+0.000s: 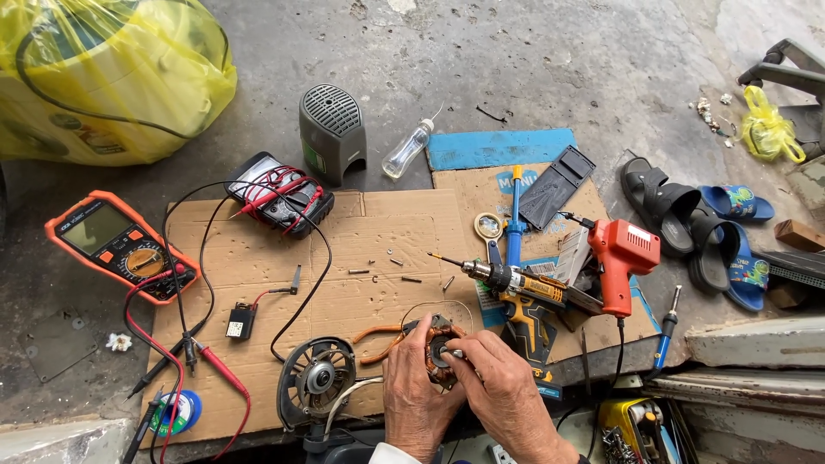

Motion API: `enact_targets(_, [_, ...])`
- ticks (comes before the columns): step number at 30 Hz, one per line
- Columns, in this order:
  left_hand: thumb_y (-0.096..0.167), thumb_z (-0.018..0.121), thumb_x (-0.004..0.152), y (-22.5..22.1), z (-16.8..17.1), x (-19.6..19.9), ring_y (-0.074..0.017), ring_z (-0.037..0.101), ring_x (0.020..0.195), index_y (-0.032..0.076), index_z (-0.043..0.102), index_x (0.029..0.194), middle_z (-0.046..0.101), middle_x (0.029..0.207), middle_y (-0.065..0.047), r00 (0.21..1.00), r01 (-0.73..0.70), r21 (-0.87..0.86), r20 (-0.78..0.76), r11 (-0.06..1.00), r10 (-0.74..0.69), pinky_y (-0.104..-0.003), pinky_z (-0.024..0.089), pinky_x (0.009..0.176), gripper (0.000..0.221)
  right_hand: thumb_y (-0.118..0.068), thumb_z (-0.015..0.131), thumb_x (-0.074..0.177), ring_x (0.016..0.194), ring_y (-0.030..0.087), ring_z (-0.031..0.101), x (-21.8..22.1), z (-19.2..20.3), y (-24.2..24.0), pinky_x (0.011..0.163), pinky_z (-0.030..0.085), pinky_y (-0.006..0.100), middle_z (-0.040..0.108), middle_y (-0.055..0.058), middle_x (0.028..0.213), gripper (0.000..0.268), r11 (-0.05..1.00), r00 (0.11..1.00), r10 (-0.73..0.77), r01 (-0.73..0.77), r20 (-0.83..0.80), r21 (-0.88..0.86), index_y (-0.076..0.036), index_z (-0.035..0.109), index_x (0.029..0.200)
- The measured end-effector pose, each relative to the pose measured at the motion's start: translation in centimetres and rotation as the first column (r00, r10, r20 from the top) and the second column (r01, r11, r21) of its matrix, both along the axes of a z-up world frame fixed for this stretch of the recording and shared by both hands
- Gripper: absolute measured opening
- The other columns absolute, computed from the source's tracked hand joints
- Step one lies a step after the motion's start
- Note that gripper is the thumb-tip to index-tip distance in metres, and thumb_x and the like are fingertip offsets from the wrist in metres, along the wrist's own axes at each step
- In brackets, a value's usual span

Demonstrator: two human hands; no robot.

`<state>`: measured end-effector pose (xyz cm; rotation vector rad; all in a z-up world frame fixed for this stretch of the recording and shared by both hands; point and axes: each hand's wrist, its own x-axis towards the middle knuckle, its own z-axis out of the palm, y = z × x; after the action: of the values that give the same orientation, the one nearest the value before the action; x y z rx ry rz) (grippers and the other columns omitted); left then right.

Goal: Wiring and repairing an electric motor stator by stripping wires, making connections, and testing with a multimeter.

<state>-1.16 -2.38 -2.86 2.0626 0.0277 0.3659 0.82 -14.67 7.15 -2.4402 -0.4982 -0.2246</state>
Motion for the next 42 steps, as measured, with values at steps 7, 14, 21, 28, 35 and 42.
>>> enact_targets(7, [0.033, 0.084, 0.08, -0.1, -0.8, 0.1, -0.0282, 0.069, 0.129, 0.011, 0.053, 0.16, 0.072, 0.147, -0.009, 1.0, -0.017, 0.009, 0.022, 1.0, 0.017, -0.047, 0.048, 0.111, 0.088, -0.011, 0.076, 0.103, 0.084, 0.019, 0.069, -0.1, 0.4, 0.1, 0.08, 0.057, 0.033, 0.071, 0.003, 0.095, 0.007, 1.0, 0.999, 0.011, -0.012, 0.043, 0.018, -0.007, 0.074, 0.108])
enact_targets(14, [0.021, 0.085, 0.067, -0.6, -1.2, 0.1, -0.0282, 0.067, 0.134, 0.012, 0.053, 0.16, 0.07, 0.151, -0.007, 1.0, -0.006, -0.003, 0.016, 1.0, 0.006, -0.046, 0.048, 0.116, 0.099, -0.014, 0.072, 0.105, 0.091, 0.019, 0.073, 0.0, 1.3, -0.2, 0.081, 0.058, 0.035, 0.075, 0.003, 0.103, 0.009, 1.0, 0.999, -0.019, 0.018, -0.029, -0.019, -0.008, 0.075, 0.109])
enact_targets(21, [0.023, 0.085, 0.066, 0.1, -0.7, 0.1, -0.0321, 0.063, 0.133, 0.015, 0.053, 0.161, 0.07, 0.148, -0.008, 0.999, 0.002, 0.0, -0.05, 1.0, -0.002, -0.047, 0.05, 0.114, 0.1, -0.014, 0.073, 0.104, 0.092, 0.019, 0.074, 0.2, 1.6, -0.3, 0.082, 0.059, 0.033, 0.074, 0.003, 0.102, 0.007, 0.999, 1.0, 0.027, -0.027, 0.002, -0.021, -0.008, 0.075, 0.108])
enact_targets(28, [0.024, 0.086, 0.067, 0.6, -0.7, 0.2, -0.0307, 0.066, 0.128, 0.011, 0.052, 0.161, 0.072, 0.142, -0.01, 1.0, 0.017, 0.002, 0.001, 1.0, -0.017, -0.045, 0.054, 0.11, 0.101, -0.012, 0.075, 0.103, 0.09, 0.018, 0.073, 0.4, 2.6, -0.3, 0.082, 0.058, 0.033, 0.075, 0.004, 0.103, 0.009, 0.998, 0.998, 0.063, -0.063, -0.018, -0.017, -0.006, 0.075, 0.11])
enact_targets(35, [0.023, 0.084, 0.065, 0.9, -0.9, -0.1, -0.0288, 0.066, 0.131, 0.014, 0.05, 0.161, 0.07, 0.149, -0.008, 1.0, 0.005, 0.006, -0.031, 1.0, -0.005, -0.044, 0.055, 0.112, 0.102, -0.01, 0.073, 0.105, 0.09, 0.024, 0.072, 0.5, 2.3, -0.3, 0.083, 0.059, 0.037, 0.071, 0.007, 0.103, 0.009, 0.987, 0.987, 0.16, -0.159, 0.016, -0.037, -0.006, 0.072, 0.113])
enact_targets(42, [0.029, 0.097, 0.075, 1.4, -1.3, -0.5, -0.0324, 0.064, 0.137, 0.009, 0.048, 0.163, 0.064, 0.158, -0.01, 0.999, 0.023, 0.031, 0.021, 0.999, -0.024, -0.045, 0.054, 0.114, 0.103, -0.012, 0.075, 0.105, 0.088, 0.023, 0.07, 0.3, 1.6, -0.3, 0.084, 0.059, 0.037, 0.068, 0.007, 0.1, 0.01, 0.98, 0.98, 0.188, -0.183, 0.059, -0.082, -0.007, 0.071, 0.112])
